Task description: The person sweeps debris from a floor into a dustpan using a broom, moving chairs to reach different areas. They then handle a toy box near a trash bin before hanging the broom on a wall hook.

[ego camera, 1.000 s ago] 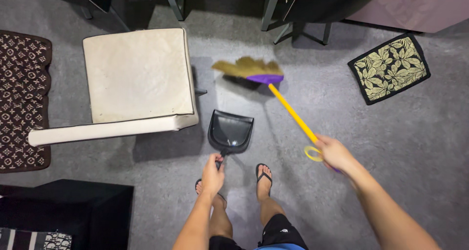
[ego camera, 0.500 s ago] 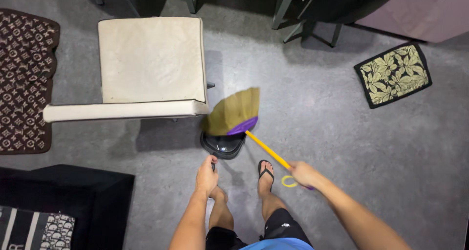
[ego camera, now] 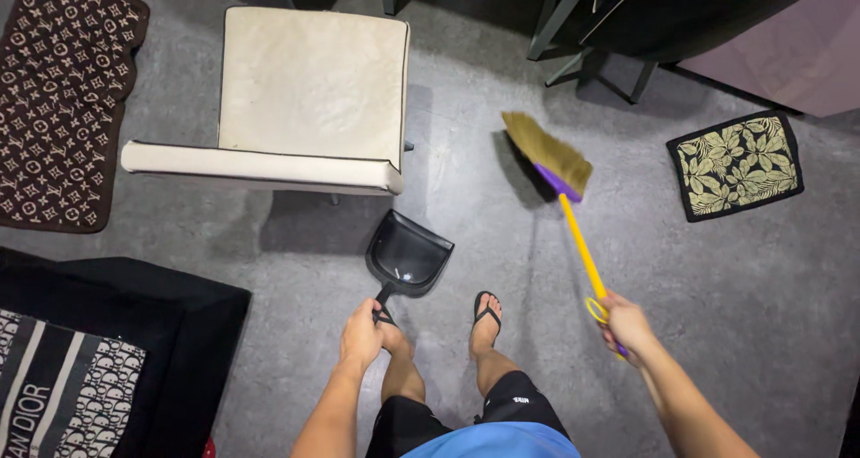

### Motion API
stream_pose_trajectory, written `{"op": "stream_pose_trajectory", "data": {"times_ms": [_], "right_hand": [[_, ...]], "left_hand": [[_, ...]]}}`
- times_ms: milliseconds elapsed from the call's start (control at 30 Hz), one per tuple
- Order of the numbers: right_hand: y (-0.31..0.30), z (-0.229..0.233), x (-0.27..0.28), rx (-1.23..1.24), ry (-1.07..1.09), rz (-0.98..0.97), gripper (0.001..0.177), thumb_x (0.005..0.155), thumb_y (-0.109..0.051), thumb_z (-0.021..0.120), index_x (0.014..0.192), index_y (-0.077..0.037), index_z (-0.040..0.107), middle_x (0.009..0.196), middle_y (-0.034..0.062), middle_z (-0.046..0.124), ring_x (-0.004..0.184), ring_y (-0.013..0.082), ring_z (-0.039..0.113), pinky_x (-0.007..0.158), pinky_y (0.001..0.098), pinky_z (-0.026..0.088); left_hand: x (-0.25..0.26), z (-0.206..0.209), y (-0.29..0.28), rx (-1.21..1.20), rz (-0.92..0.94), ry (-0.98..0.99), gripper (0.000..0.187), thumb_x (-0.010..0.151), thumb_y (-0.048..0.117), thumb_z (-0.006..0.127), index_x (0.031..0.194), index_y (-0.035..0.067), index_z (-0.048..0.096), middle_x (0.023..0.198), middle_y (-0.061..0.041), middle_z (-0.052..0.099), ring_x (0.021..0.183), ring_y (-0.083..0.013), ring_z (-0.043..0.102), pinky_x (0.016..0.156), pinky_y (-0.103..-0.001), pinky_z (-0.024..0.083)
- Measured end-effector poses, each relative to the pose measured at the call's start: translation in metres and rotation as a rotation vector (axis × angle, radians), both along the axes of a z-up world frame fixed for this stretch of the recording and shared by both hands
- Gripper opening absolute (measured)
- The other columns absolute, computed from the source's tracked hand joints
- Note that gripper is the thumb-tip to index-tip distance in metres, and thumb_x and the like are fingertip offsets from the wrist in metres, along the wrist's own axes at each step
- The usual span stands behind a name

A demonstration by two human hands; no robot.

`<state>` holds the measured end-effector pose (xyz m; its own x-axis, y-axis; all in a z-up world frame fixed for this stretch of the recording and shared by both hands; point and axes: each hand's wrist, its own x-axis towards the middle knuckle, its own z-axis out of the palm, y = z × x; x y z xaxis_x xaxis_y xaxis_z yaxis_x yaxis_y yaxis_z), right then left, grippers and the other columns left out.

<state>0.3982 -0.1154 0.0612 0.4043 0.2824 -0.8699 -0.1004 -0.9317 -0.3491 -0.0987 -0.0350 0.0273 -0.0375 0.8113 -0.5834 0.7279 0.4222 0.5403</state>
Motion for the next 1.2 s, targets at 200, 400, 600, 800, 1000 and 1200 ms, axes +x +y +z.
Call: {"op": "stream_pose_trajectory", "data": {"times_ms": [200,400,600,800,1000,1200], "right_hand": [[-0.015,-0.065,-0.078,-0.109,0.116,0.224,0.030,0.102,-0.026,0.045,0.118,-0.013,0.067,0.061,0.0045,0.052,0.037,0.0135,0.041,0.032,0.0317,0.031],[-0.002,0.006,-0.108,-0.172,0.451,0.016,0.030,0.104,-0.030,0.044,0.127,-0.020,0.061,0.061,0.0034,0.048,0.035,0.0101,0.034,0.031,0.0274,0.025],[0.025,0.082,-0.076,-0.157,0.618,-0.141,0.042,0.104,-0.033,0.051,0.139,-0.011,0.050,0.065,0.0005,0.045,0.037,0.0051,0.031,0.028,0.0230,0.021],[0.040,0.172,-0.108,0.184,0.739,-0.162,0.047,0.089,-0.013,0.052,0.134,-0.014,0.064,0.064,0.0002,0.048,0.034,0.0087,0.040,0.034,0.0251,0.035],[0.115,0.173,-0.193,0.503,0.430,0.081,0.046,0.102,-0.039,0.043,0.106,0.002,0.063,0.093,0.0156,0.070,0.093,0.0308,0.073,0.086,0.0421,0.055],[0.209,0.134,-0.278,0.868,0.093,0.683,0.049,0.097,-0.029,0.065,0.136,-0.005,0.048,0.137,0.0125,0.059,0.131,0.0217,0.052,0.107,0.0361,0.040]], "left_hand": [[0.004,-0.002,-0.002,-0.023,0.003,0.025,0.035,0.084,-0.001,0.061,0.116,0.012,0.059,0.113,-0.016,0.071,0.106,-0.0390,0.067,0.089,-0.047,0.052],[0.013,-0.007,0.010,0.041,-0.098,-0.027,0.046,0.077,-0.008,0.060,0.119,0.012,0.056,0.118,-0.017,0.068,0.113,-0.0394,0.062,0.094,-0.049,0.049],[0.003,0.011,0.019,0.002,-0.077,-0.025,0.054,0.085,0.001,0.066,0.136,0.016,0.054,0.138,-0.014,0.063,0.125,-0.0381,0.059,0.104,-0.046,0.048],[-0.032,0.052,0.044,0.111,-0.122,-0.175,0.097,0.079,0.037,0.087,0.152,0.009,0.030,0.161,-0.014,0.026,0.145,-0.0382,0.037,0.113,-0.045,0.036],[-0.076,0.091,0.104,0.324,0.049,-0.165,0.082,0.082,0.032,0.076,0.151,0.011,0.037,0.166,-0.012,0.027,0.139,-0.0373,0.046,0.107,-0.044,0.045],[-0.114,0.104,0.182,0.521,0.136,-0.167,0.071,0.089,0.027,0.074,0.149,0.010,0.042,0.165,-0.014,0.031,0.139,-0.0397,0.048,0.107,-0.046,0.046]]}}
